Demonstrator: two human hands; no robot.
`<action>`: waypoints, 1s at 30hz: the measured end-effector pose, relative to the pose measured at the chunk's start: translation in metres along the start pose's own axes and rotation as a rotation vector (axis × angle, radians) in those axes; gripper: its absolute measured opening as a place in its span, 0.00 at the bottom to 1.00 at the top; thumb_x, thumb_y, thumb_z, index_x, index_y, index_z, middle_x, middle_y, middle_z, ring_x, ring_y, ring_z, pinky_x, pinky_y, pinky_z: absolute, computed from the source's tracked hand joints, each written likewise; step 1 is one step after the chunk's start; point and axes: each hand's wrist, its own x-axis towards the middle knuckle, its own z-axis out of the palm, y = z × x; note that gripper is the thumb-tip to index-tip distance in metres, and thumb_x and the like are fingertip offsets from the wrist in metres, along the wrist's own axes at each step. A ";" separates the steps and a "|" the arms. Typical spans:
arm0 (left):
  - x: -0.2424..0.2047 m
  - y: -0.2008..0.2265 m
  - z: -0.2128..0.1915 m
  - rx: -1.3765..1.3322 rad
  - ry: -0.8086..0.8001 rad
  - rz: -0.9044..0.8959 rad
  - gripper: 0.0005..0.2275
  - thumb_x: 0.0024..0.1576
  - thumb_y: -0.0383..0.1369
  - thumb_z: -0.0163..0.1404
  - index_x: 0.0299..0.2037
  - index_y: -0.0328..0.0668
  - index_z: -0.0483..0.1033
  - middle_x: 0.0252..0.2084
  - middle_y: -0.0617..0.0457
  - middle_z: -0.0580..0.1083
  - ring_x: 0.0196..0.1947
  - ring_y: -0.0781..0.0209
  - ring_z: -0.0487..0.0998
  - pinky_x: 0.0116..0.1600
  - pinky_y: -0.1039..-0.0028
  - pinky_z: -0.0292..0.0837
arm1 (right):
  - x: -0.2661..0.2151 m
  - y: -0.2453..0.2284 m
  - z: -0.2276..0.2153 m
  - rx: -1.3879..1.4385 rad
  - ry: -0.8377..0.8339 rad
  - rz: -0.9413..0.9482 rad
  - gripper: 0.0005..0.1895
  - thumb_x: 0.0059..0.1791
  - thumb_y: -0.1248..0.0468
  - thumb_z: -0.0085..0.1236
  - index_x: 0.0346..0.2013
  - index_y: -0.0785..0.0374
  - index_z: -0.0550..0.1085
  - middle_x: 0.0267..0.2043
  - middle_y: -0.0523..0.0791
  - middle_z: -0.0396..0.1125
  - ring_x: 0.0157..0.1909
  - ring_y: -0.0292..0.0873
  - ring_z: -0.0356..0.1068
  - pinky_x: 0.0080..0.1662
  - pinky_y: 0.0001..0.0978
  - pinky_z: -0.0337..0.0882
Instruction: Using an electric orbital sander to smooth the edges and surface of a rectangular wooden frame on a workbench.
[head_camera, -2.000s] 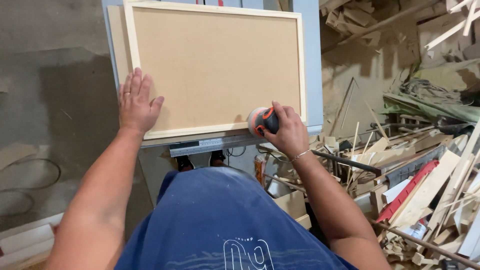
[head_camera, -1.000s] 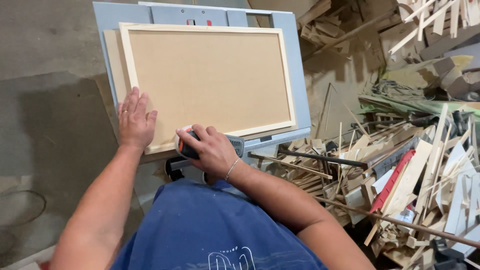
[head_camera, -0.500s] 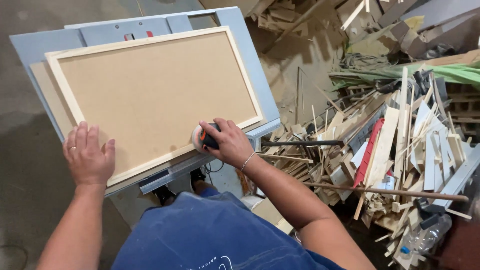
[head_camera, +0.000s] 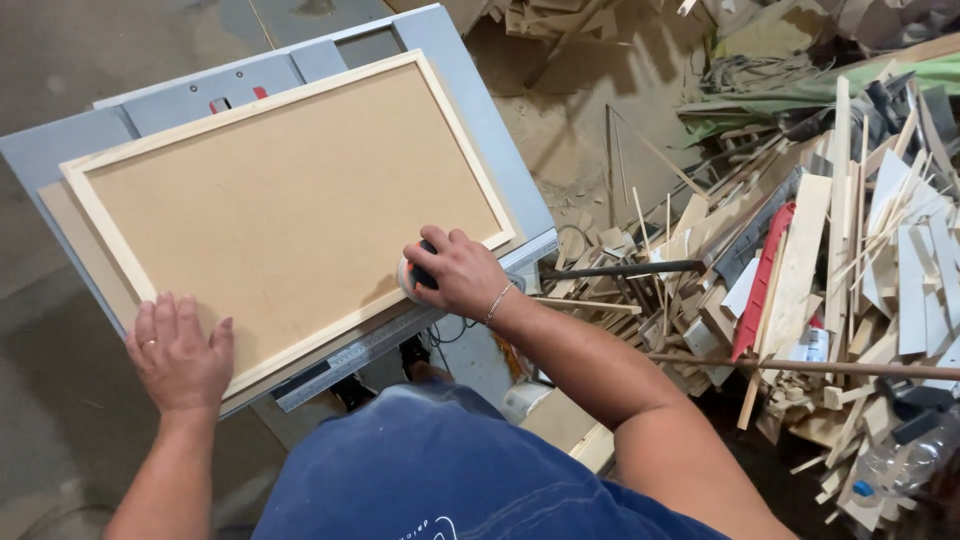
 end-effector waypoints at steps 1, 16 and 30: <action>-0.002 0.008 -0.003 -0.010 -0.134 0.021 0.25 0.64 0.50 0.49 0.64 0.42 0.79 0.69 0.43 0.76 0.71 0.45 0.72 0.74 0.55 0.61 | 0.000 0.001 0.001 -0.010 0.037 -0.014 0.21 0.46 0.50 0.61 0.50 0.51 0.68 0.52 0.49 0.62 0.35 0.54 0.67 0.30 0.47 0.71; -0.036 0.109 0.025 -0.229 -0.027 0.381 0.09 0.60 0.43 0.50 0.44 0.54 0.77 0.36 0.57 0.70 0.38 0.55 0.77 0.41 0.68 0.75 | -0.018 0.061 0.004 0.157 0.037 0.330 0.36 0.42 0.46 0.66 0.63 0.41 0.66 0.61 0.43 0.62 0.54 0.56 0.70 0.49 0.51 0.78; -0.028 0.075 -0.034 -0.155 -0.208 0.258 0.04 0.58 0.37 0.55 0.40 0.53 0.75 0.36 0.56 0.73 0.35 0.53 0.73 0.38 0.64 0.71 | -0.024 0.145 -0.049 0.375 0.166 0.674 0.38 0.40 0.50 0.66 0.63 0.51 0.66 0.61 0.47 0.64 0.57 0.52 0.69 0.48 0.53 0.72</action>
